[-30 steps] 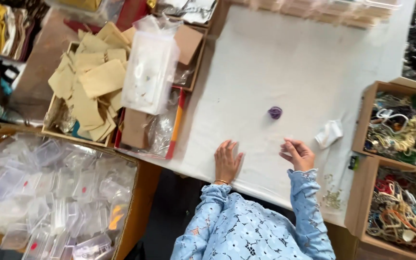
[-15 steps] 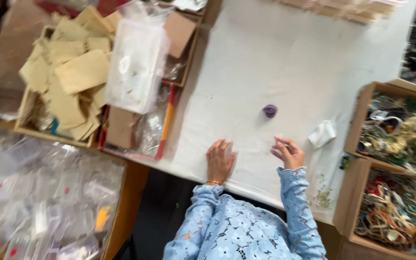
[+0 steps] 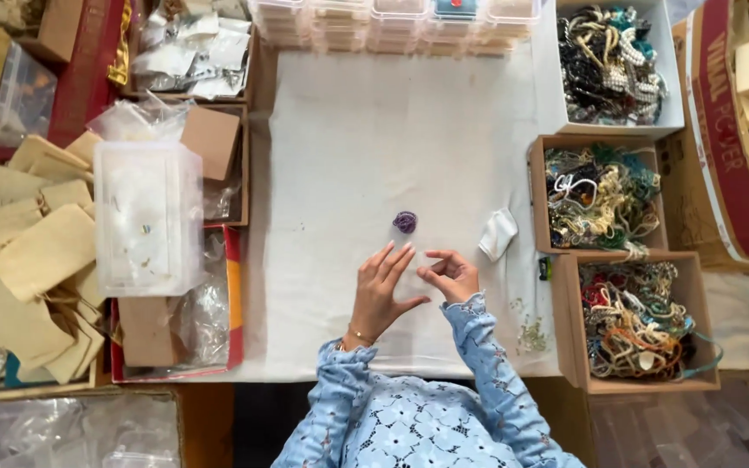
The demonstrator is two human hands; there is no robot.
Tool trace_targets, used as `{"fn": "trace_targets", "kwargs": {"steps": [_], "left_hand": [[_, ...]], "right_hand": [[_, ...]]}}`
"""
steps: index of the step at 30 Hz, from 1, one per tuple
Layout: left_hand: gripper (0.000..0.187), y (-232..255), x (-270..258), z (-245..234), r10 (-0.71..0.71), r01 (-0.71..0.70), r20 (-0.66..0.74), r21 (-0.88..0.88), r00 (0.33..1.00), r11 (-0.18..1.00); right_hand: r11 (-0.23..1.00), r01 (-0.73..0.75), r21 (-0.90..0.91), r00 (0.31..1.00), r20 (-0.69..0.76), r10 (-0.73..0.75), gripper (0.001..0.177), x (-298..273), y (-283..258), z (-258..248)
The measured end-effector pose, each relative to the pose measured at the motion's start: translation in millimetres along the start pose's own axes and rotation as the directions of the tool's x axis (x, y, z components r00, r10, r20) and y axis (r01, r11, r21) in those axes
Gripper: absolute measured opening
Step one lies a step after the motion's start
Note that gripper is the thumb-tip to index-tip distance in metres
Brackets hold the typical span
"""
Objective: Sort jewelry components and pack them into small plastic bags.
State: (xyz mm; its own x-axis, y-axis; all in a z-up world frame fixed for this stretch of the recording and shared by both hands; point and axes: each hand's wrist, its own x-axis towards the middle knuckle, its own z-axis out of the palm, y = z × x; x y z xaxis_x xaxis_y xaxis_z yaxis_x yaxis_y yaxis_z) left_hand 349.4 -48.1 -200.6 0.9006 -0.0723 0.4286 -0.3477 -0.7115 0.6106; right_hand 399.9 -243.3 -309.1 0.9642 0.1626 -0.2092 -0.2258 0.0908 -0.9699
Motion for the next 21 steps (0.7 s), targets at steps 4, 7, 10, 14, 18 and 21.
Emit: {"fn": "trace_targets", "kwargs": {"steps": [4, 7, 10, 14, 18, 21], "left_hand": [[0.086, -8, -3, 21, 0.045, -0.042, 0.048, -0.062, 0.998, 0.997], [0.083, -12, -5, 23, 0.018, -0.012, 0.072, -0.088, 0.997, 0.996], [0.081, -13, -8, 24, -0.037, 0.046, 0.082, -0.108, 0.996, 0.993], [0.077, -14, -12, 27, -0.122, 0.138, 0.108, -0.155, 0.987, 0.978], [0.074, 1, -11, 18, -0.137, 0.159, 0.120, -0.195, 0.983, 0.968], [0.069, 0, -22, 28, -0.119, 0.150, 0.142, -0.223, 0.983, 0.963]], "right_hand": [[0.999, -0.021, -0.046, 1.000, 0.002, 0.021, 0.034, -7, -3, 0], [0.996, -0.037, 0.085, 0.999, 0.031, 0.034, 0.030, -4, 20, -4], [0.997, -0.040, 0.064, 0.996, 0.083, 0.035, 0.025, -7, 20, -8], [0.977, -0.167, 0.135, 0.984, 0.091, 0.155, 0.025, -15, -4, -7], [0.981, -0.137, 0.140, 0.987, 0.104, 0.123, 0.028, -19, 2, -11], [0.993, -0.081, 0.081, 0.991, 0.110, 0.072, 0.027, -21, 0, -13]]}}
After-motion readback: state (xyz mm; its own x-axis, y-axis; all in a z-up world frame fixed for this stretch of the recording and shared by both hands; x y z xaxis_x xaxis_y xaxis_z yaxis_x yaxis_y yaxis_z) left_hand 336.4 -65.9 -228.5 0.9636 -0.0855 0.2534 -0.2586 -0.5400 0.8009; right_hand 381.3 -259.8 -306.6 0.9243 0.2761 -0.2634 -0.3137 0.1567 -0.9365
